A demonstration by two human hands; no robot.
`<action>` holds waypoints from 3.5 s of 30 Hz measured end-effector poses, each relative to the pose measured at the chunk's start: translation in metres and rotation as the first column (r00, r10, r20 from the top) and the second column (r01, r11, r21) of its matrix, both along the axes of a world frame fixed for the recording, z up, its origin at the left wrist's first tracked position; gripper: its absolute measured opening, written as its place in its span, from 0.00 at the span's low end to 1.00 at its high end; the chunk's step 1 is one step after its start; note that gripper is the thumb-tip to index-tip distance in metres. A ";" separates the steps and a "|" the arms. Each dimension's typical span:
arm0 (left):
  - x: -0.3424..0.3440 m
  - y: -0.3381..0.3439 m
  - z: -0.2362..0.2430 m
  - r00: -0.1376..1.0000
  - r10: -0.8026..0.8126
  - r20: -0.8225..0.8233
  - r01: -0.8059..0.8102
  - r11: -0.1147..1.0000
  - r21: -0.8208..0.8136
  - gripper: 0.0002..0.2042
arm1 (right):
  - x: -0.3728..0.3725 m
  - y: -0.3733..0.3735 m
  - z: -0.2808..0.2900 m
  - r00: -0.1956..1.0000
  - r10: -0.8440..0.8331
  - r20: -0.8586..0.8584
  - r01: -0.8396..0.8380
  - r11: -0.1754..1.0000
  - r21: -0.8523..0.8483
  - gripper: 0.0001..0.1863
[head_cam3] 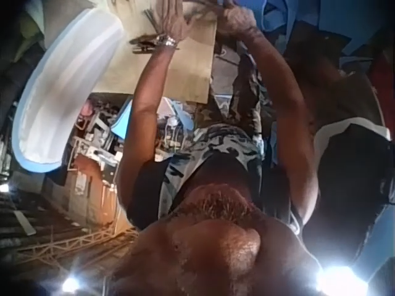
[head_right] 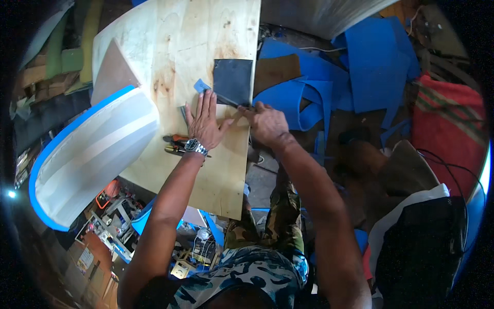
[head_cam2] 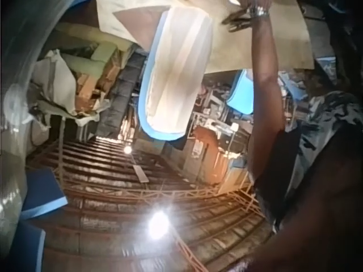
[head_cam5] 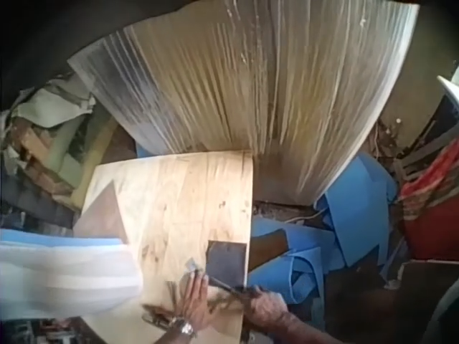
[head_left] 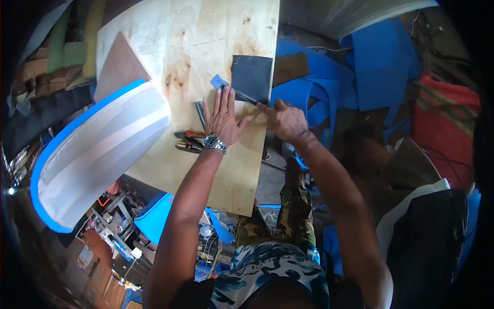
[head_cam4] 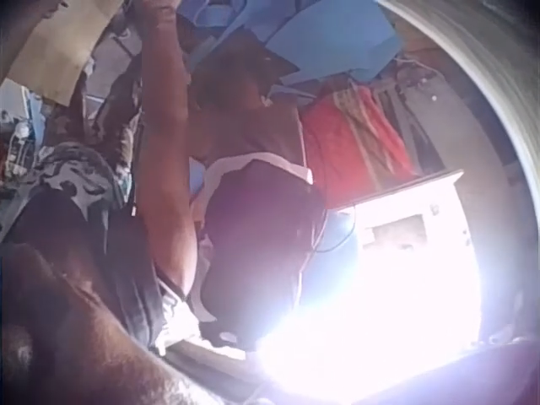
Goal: Cutting and trimming blue upholstery foam to fit onto a wooden chair frame component.
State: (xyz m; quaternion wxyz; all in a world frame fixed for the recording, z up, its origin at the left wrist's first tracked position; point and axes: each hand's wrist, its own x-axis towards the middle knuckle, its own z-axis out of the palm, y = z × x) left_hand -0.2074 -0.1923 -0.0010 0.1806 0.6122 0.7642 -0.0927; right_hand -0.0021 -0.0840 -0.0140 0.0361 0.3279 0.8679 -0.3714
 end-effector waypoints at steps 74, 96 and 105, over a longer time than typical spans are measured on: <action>-0.386 -0.723 0.425 0.917 -0.016 0.399 -0.321 0.565 0.760 0.08 | -0.371 -0.653 0.295 0.277 -0.896 -0.346 0.193 0.405 -0.894 0.20; -0.465 -0.493 0.566 0.610 -0.645 -0.461 0.724 0.217 0.655 0.08 | -0.596 -0.577 0.291 -0.221 -0.759 -0.612 -0.153 0.647 -0.747 0.21; -0.481 -0.468 0.541 0.558 -0.637 -0.532 0.771 0.161 0.616 0.05 | -0.641 -0.583 0.288 -0.391 -0.689 -0.610 -0.097 0.690 -0.718 0.18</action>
